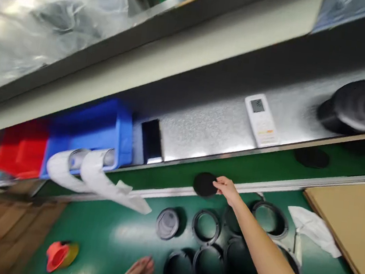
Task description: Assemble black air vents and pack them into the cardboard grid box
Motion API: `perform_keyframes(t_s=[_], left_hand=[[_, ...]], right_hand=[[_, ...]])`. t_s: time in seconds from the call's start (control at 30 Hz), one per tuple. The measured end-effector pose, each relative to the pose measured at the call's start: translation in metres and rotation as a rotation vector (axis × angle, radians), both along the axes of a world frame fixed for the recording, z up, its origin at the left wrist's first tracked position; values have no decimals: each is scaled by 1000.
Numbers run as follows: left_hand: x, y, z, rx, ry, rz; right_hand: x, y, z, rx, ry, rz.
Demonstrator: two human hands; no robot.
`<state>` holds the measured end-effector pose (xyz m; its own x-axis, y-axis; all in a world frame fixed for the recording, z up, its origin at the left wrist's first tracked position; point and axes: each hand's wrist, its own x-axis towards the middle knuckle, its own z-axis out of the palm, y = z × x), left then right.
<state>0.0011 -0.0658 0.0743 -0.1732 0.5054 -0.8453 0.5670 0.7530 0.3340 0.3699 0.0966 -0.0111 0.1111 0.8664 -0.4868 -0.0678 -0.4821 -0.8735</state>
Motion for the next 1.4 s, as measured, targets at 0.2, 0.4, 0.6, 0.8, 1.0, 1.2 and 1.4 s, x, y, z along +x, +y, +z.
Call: perform_keyframes(t_s=[0.2, 0.4, 0.6, 0.8, 1.0, 1.2, 1.4], left_hand=[[31, 3, 31, 11, -1055, 832], [23, -10, 58, 108, -1186, 935], [6, -21, 72, 105, -997, 888], [7, -24, 75, 47, -1154, 760], [13, -25, 74, -1, -1268, 734], [25, -24, 70, -14, -1231, 740], [26, -25, 56, -33, -1082, 802]], right_hand=[[-134, -94, 65, 220, 289, 714], [-174, -140, 101, 735, -305, 490], [-188, -162, 115, 807, -440, 586], [-174, -164, 133, 623, -129, 433], [-153, -180, 138, 542, -130, 343], [-145, -195, 130, 541, -188, 339], [-154, -217, 117, 893, -616, 666]])
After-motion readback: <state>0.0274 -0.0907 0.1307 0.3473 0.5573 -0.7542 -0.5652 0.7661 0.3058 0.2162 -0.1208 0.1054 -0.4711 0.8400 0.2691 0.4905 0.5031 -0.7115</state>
